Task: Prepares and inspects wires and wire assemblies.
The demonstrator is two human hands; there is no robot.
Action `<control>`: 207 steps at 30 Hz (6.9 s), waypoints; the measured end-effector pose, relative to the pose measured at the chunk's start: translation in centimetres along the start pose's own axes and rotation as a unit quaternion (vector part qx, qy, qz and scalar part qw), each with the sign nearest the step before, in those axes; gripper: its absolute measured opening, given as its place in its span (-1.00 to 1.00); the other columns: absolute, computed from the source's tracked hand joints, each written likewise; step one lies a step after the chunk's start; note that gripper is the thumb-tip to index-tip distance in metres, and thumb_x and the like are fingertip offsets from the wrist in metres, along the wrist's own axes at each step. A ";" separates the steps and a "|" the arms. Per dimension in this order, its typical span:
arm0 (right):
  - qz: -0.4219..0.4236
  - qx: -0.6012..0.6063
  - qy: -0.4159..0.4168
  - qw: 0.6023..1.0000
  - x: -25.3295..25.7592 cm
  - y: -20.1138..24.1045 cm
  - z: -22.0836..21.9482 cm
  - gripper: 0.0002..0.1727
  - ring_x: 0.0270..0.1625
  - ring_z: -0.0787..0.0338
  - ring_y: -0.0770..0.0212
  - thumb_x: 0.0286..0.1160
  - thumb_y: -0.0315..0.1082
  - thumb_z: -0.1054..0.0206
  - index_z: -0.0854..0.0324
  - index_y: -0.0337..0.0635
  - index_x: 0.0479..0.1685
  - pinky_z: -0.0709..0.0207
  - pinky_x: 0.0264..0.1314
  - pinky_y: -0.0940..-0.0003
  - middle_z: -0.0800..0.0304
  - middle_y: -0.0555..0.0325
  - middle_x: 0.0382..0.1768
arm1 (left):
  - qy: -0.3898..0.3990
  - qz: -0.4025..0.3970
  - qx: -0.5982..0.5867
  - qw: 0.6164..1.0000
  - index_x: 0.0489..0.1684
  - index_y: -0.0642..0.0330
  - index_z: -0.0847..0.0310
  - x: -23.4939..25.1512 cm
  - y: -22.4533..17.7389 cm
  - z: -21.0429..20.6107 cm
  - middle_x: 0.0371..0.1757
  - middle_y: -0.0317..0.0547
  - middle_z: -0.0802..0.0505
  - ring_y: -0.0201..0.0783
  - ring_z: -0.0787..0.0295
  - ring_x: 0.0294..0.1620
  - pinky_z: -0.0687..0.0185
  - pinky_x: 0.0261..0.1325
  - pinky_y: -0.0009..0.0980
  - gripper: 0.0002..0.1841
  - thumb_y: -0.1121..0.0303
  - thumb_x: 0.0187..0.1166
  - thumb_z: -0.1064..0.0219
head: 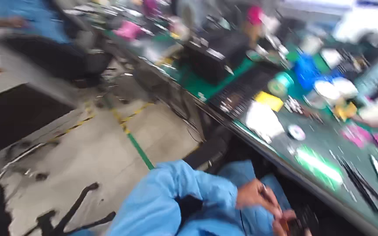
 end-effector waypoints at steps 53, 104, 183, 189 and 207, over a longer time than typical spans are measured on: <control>0.247 -0.460 -0.168 0.836 -1.1 16.6 2.9 -0.55 0.13 -0.82 0.11 0.39 -0.26 -0.39 -0.73 -0.12 0.31 -0.66 0.28 0.18 -0.88 -0.01 0.02 | 0.176 -0.276 0.130 0.936 -0.20 0.30 -0.84 0.2 -14.9 -8.5 -0.19 -0.23 -0.92 -0.53 -0.84 -0.09 -0.76 -0.01 -0.65 -0.92 0.52 0.47 -0.54; 0.217 -0.077 -0.125 0.965 2.1 15.6 4.8 -0.67 -0.09 -0.84 0.31 0.41 -0.52 -0.47 -0.60 -0.33 0.13 -0.79 0.07 0.35 -0.85 0.12 -0.15 | 0.191 -0.086 0.049 0.977 -0.12 0.46 -0.79 2.6 -12.2 -8.6 -0.13 -0.03 -0.89 -0.27 -0.92 -0.29 -0.95 -0.24 -0.40 -0.88 0.59 0.49 -0.49; 0.129 -0.136 -0.166 0.968 1.3 10.4 1.5 -0.70 -0.46 -0.69 0.53 0.49 -0.49 -0.27 -0.66 -0.59 0.06 -0.65 -0.39 0.62 -0.79 0.14 -0.41 | 0.001 -0.314 0.232 0.921 -0.24 0.38 -0.83 2.4 -12.5 -8.2 -0.32 -0.18 -0.86 -0.56 -0.69 -0.38 -0.62 -0.34 -0.65 -0.92 0.53 0.46 -0.51; 0.145 -0.184 -0.166 0.958 1.5 10.7 2.6 -0.65 -0.37 -0.72 0.52 0.42 -0.48 -0.32 -0.69 -0.57 0.10 -0.67 -0.30 0.61 -0.84 0.07 -0.31 | 0.047 -0.273 0.217 0.936 -0.17 0.39 -0.78 2.9 -13.0 -7.9 -0.34 -0.22 -0.88 -0.59 -0.72 -0.39 -0.68 -0.29 -0.66 -0.92 0.53 0.54 -0.44; 0.039 0.110 -0.141 0.983 -1.6 6.8 8.6 -0.46 -0.20 -0.90 0.14 0.47 -0.23 -0.46 -0.61 -0.32 0.41 -0.84 -0.12 0.23 -0.91 0.00 -0.13 | 0.096 -0.197 0.087 0.972 -0.05 0.43 -0.71 3.3 -14.5 -7.6 -0.28 -0.17 -0.86 -0.44 -0.80 -0.36 -0.77 -0.30 -0.54 -0.88 0.53 0.65 -0.34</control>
Point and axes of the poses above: each hand's wrist, its own x-axis towards the middle knuckle, its own z-axis out of the back of the hand, y = z × x, the point moved 3 cm from there along x, towards the middle knuckle
